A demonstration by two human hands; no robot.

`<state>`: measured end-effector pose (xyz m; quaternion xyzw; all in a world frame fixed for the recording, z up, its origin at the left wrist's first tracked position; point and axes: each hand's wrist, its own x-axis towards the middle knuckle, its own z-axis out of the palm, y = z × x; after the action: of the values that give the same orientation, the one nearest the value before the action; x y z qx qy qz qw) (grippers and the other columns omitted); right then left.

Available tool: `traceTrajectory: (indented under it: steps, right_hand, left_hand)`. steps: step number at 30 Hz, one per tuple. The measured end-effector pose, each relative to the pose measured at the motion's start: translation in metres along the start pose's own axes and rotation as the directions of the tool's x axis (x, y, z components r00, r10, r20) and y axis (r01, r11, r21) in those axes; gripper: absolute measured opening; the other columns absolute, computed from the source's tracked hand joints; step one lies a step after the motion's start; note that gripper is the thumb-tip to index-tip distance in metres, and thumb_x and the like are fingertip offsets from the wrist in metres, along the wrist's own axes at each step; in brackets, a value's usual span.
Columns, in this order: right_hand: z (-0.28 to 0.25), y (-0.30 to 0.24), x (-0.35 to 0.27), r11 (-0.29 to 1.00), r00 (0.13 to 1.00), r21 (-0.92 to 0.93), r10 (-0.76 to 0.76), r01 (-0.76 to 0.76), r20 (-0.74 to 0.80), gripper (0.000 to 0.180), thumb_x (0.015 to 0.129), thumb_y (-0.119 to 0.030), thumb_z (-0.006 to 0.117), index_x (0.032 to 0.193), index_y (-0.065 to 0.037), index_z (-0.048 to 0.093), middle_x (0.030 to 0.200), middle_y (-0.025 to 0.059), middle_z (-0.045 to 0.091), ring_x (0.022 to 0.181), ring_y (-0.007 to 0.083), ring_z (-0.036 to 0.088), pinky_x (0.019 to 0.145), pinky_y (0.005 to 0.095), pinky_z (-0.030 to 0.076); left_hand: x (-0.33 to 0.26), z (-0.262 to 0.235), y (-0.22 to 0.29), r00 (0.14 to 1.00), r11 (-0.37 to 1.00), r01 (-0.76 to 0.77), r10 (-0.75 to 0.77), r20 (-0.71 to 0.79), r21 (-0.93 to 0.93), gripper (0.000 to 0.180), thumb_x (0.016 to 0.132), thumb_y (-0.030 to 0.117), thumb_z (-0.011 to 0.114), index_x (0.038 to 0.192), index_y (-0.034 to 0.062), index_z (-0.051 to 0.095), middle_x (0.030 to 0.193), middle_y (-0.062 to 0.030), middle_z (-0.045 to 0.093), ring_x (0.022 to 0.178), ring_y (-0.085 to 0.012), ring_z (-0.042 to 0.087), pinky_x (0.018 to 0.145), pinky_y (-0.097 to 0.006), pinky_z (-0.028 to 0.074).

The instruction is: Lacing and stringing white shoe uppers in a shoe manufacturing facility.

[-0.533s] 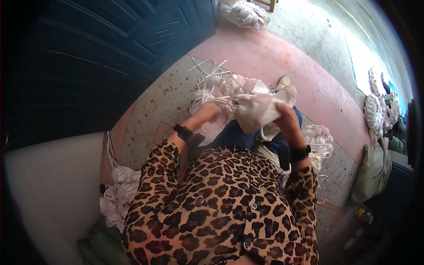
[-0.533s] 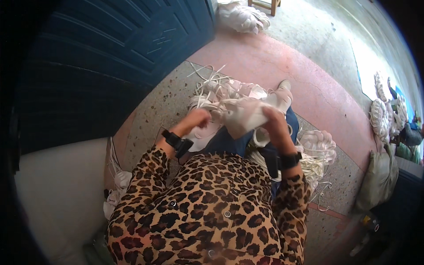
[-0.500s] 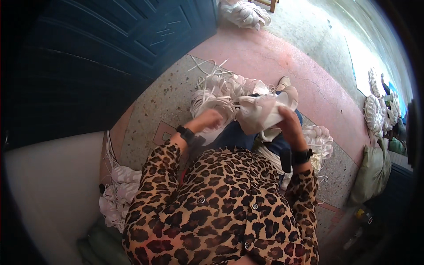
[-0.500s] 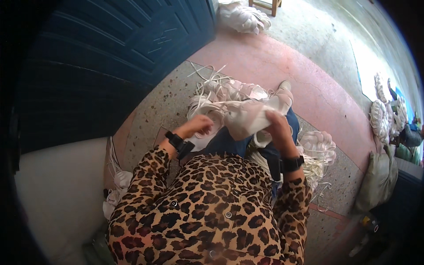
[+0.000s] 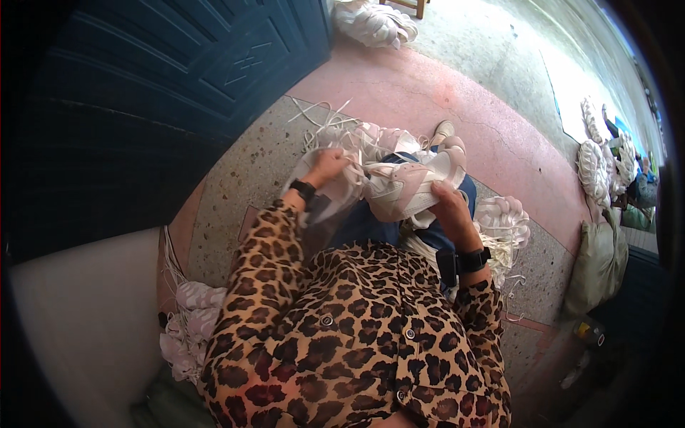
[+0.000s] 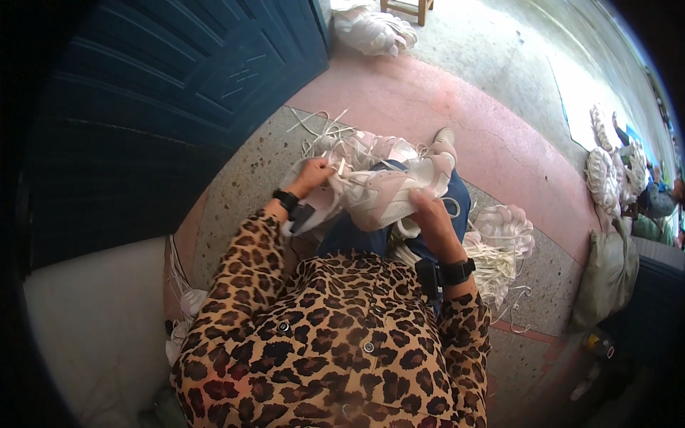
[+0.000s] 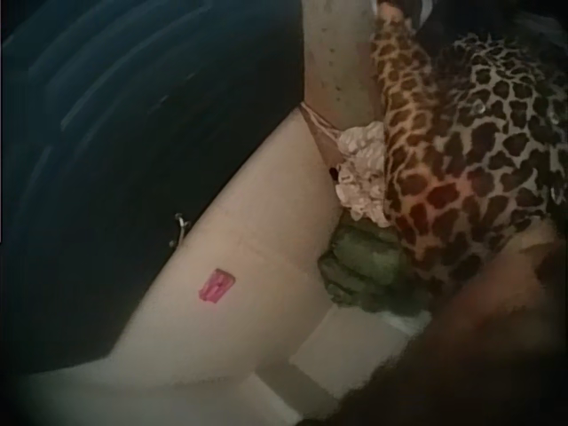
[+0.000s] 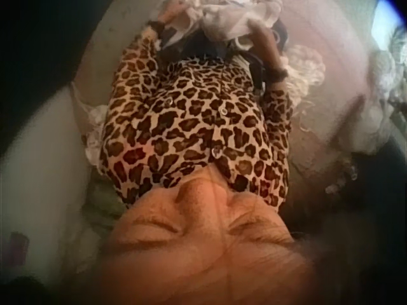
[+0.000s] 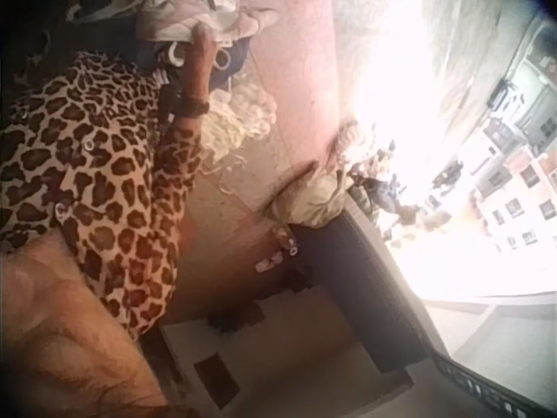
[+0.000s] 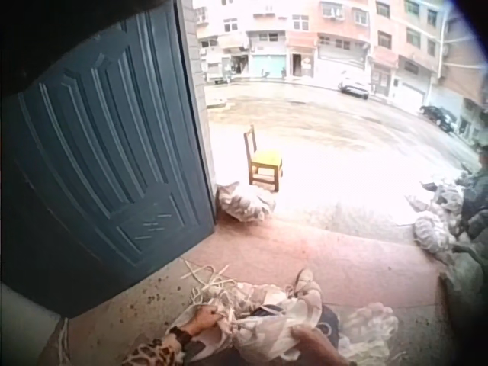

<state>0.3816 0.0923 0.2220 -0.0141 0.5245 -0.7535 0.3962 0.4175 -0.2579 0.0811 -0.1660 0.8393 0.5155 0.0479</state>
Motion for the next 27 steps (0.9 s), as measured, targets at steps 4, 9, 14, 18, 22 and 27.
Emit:
traceTrajectory:
  steps: [4, 9, 14, 18, 22, 27]
  right_hand:
    - [-0.046, 0.015, -0.010, 0.977, 0.995, 0.212, -0.024, 0.003, 0.100, 0.047, 0.099, -0.028, 0.055, 0.134, 0.003, 0.052, 0.128, 0.0119, 0.061, 0.115, 0.0240, 0.060, 0.101, 0.0386, 0.046]
    - [-0.118, 0.054, -0.039, 0.840, 0.998, 0.540, -0.056, 0.057, -0.019, 0.054, 0.104, -0.027, 0.048, 0.149, 0.000, 0.034, 0.149, 0.0155, 0.045, 0.135, 0.0297, 0.047, 0.114, 0.0477, 0.038]
    - [-0.136, 0.069, -0.001, 0.796, 0.979, 0.576, -0.100, 0.187, -0.180, 0.046, 0.107, -0.024, 0.041, 0.147, -0.002, 0.038, 0.144, 0.0144, 0.051, 0.132, 0.0303, 0.051, 0.113, 0.0475, 0.039]
    - [-0.143, 0.055, 0.012, 0.765, 0.976, 0.609, -0.120, 0.208, -0.182, 0.046, 0.108, -0.027, 0.041, 0.146, -0.001, 0.039, 0.143, 0.0153, 0.052, 0.129, 0.0300, 0.053, 0.111, 0.0471, 0.042]
    - [-0.164, 0.059, 0.023, 0.764, 0.964, 0.598, -0.118, 0.241, -0.238, 0.047, 0.108, -0.027, 0.041, 0.146, -0.001, 0.038, 0.144, 0.0166, 0.051, 0.130, 0.0299, 0.053, 0.111, 0.0477, 0.043]
    - [-0.175, 0.061, 0.028, 0.712, 0.971, 0.667, -0.092, 0.220, -0.221, 0.045, 0.107, -0.025, 0.041, 0.145, 0.000, 0.040, 0.142, 0.0173, 0.052, 0.128, 0.0314, 0.054, 0.111, 0.0480, 0.042]
  left_hand:
    - [-0.025, -0.057, 0.081, 0.977, 0.991, -0.092, 0.071, 0.199, 0.101, 0.022, 0.081, 0.019, 0.069, 0.072, 0.0002, 0.061, 0.064, -0.0070, 0.054, 0.064, -0.0149, 0.053, 0.060, -0.033, 0.045]
    - [-0.072, -0.053, 0.142, 0.872, 0.831, -0.489, 0.472, 0.130, 0.264, 0.021, 0.077, 0.018, 0.070, 0.068, 0.0006, 0.062, 0.069, -0.0094, 0.058, 0.077, -0.0253, 0.054, 0.073, -0.036, 0.046]
    - [-0.054, 0.000, 0.144, 0.942, 0.919, -0.316, 0.274, 0.194, 0.237, 0.032, 0.081, 0.021, 0.070, 0.065, -0.0020, 0.054, 0.065, -0.0131, 0.054, 0.065, -0.0249, 0.051, 0.063, -0.039, 0.042]
    - [-0.053, 0.027, 0.159, 0.967, 0.912, -0.218, 0.153, 0.205, 0.348, 0.039, 0.085, 0.029, 0.073, 0.073, -0.0044, 0.055, 0.065, -0.0165, 0.054, 0.061, -0.0202, 0.053, 0.056, -0.039, 0.042]
    - [-0.047, 0.052, 0.165, 0.947, 0.927, -0.283, 0.230, 0.224, 0.246, 0.048, 0.080, 0.029, 0.075, 0.116, 0.0018, 0.058, 0.114, -0.0203, 0.063, 0.098, -0.0322, 0.062, 0.081, -0.040, 0.049]
    - [-0.062, 0.105, 0.169, 0.716, 0.762, -0.624, 0.470, 0.516, 0.172, 0.060, 0.073, 0.019, 0.083, 0.126, 0.0047, 0.058, 0.122, -0.0156, 0.055, 0.118, -0.0332, 0.056, 0.096, -0.039, 0.048]
